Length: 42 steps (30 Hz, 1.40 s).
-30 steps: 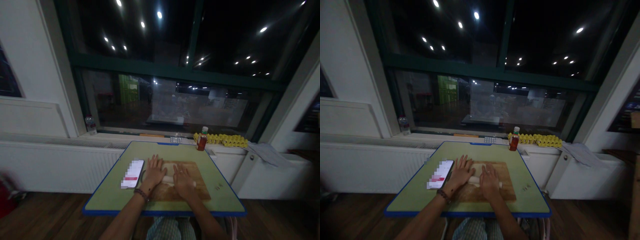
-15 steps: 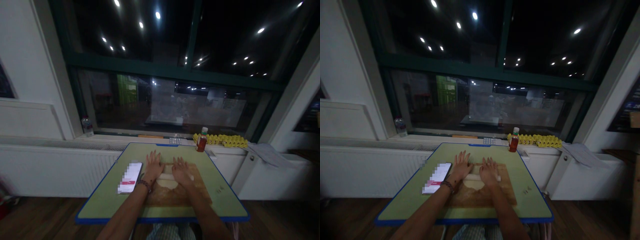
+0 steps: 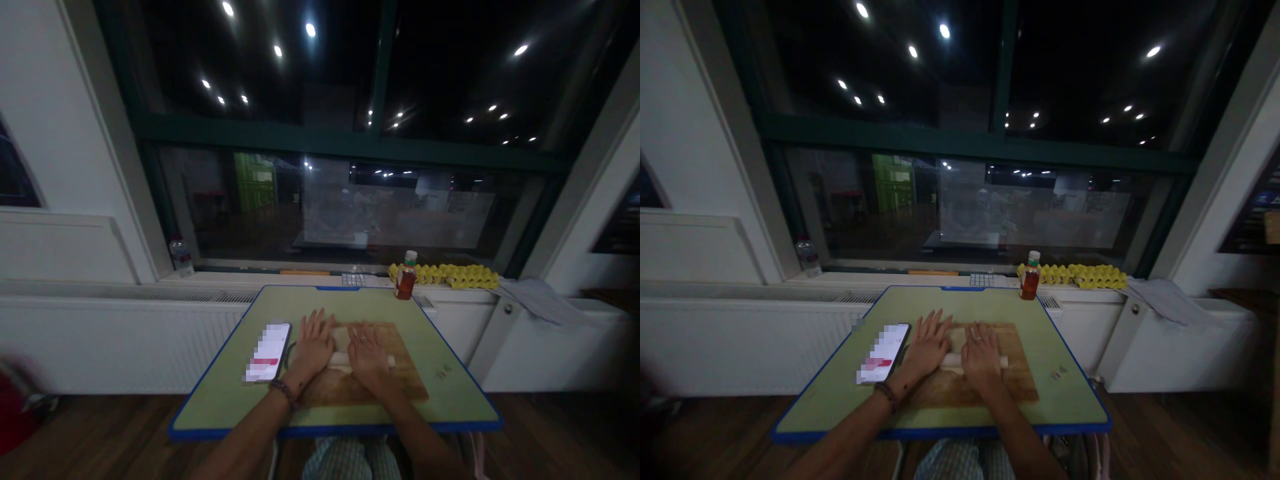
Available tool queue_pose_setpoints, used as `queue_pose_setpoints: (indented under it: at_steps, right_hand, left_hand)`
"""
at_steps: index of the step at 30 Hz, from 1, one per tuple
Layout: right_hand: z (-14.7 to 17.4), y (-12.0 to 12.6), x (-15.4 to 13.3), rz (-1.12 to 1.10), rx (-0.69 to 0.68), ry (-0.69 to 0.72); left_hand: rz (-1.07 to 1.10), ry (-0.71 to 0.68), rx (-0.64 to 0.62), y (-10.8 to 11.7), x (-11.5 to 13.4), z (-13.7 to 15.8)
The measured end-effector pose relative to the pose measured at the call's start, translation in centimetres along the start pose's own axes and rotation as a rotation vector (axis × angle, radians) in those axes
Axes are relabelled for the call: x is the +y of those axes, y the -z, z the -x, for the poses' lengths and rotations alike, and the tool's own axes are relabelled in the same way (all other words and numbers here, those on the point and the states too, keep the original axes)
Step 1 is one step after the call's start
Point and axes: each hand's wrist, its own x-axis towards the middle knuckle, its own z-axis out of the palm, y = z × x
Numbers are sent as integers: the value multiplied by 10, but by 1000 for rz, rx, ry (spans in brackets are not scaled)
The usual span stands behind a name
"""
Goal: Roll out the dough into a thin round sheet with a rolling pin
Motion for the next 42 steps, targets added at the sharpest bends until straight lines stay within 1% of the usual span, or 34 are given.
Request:
queue_pose_setpoints:
  at_steps: [2,5,7,9,11,13,16,19,22,24,26,28,29,30,32,34,35,36,37,39,41,42]
  right_hand:
    - [-20,2,2,7,-68,-42]
    - [-46,1,6,2,-131,-66]
    - [-54,-1,8,-5,-154,-60]
    - [-53,-4,9,-10,-134,-43]
    - [-42,-6,8,-9,-78,-29]
    - [-25,-5,5,-9,-20,-3]
    - [4,-1,0,-33,65,51]
    - [29,3,-1,-73,114,108]
    - [45,6,7,-113,105,212]
    - [52,9,15,-143,78,255]
    - [55,12,22,-172,53,241]
    - [56,17,26,-190,42,212]
    - [56,20,28,-190,41,210]
    - [55,23,30,-184,46,209]
    - [51,27,36,-174,79,179]
    - [44,28,43,-219,160,105]
    - [39,27,47,-279,224,57]
    - [34,25,51,-366,305,4]
    - [28,22,55,-482,394,-55]
    - [18,15,60,-816,541,-221]
    - [11,8,63,-1134,593,-387]
    - [10,5,63,-1245,588,-442]
  left_hand:
    - [0,65,-17,0,-1,-17]
    - [-14,166,19,-3,-3,-37]
    - [-27,210,14,-6,-4,-41]
    - [-40,206,-24,-8,-4,-37]
    - [-46,153,-52,-8,-2,-26]
    - [-40,90,-53,-6,1,-11]
    - [-18,16,-3,1,7,15]
    - [-7,-43,68,7,11,35]
    - [10,-96,128,11,10,47]
    - [39,-162,159,12,5,52]
    - [84,-243,162,13,-3,54]
    - [142,-262,158,16,-11,55]
    - [176,-228,170,18,-14,55]
    - [210,-160,198,21,-18,54]
    - [276,31,295,29,-22,51]
    - [323,213,391,36,-24,46]
    - [333,278,404,38,-24,43]
    - [335,321,380,40,-24,41]
    - [330,346,314,40,-23,38]
    - [310,352,94,36,-19,35]
    - [270,330,-116,28,-14,33]
    - [243,320,-178,24,-11,32]
